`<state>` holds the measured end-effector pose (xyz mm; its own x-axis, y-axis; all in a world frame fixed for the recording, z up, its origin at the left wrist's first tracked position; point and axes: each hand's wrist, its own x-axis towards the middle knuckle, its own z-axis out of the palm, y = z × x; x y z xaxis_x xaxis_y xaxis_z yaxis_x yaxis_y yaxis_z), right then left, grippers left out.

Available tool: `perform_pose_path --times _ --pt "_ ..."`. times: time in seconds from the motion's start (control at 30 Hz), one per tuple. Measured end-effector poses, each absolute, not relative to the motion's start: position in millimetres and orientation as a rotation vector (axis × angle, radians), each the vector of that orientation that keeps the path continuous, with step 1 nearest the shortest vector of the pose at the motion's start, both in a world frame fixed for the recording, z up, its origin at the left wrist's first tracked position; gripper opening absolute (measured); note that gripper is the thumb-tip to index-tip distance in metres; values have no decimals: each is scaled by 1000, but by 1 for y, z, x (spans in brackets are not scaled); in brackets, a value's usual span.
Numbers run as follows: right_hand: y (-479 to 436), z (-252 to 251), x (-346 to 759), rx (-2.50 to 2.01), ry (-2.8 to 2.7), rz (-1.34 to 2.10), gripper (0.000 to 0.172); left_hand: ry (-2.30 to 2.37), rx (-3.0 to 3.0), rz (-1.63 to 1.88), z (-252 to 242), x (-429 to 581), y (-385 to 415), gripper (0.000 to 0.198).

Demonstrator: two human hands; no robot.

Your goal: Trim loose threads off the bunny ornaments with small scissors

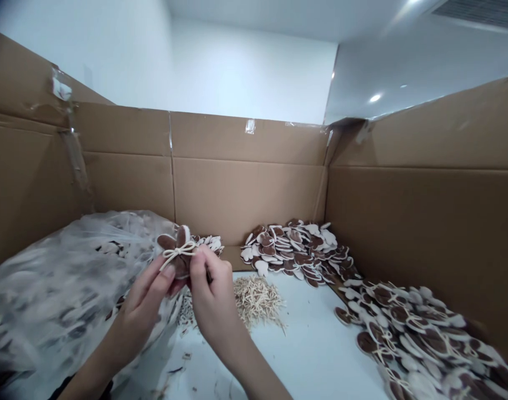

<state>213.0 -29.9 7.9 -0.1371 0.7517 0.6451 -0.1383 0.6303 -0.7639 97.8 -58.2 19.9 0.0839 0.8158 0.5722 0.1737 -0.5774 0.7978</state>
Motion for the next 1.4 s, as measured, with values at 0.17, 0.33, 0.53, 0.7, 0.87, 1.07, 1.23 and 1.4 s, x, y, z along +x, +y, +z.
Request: perform_pose_path --times 0.17,0.33,0.53,0.7,0.87,1.07,1.23,1.4 --pt "-27 9 211 -496 -1477 944 45 1071 2127 1374 22 90 -58 28" --pt "-27 13 222 -426 -1663 995 34 1021 1822 1436 22 88 -58 27" --pt "-32 19 230 -468 -1747 1049 26 1035 1644 1511 24 82 -57 25" --pt "-28 18 227 -535 -1658 1007 35 1031 1724 1453 24 81 -55 25" --pt "-28 16 223 -561 -1666 955 38 1025 1714 1497 25 83 -56 22" --pt "-30 16 223 -653 -1707 783 31 981 1651 1515 25 88 -56 23" --pt "-29 16 227 -673 -1768 796 21 991 1711 1536 16 88 -52 22" --pt "-25 14 228 -575 -1739 956 21 1156 1818 1430 21 86 -52 18"
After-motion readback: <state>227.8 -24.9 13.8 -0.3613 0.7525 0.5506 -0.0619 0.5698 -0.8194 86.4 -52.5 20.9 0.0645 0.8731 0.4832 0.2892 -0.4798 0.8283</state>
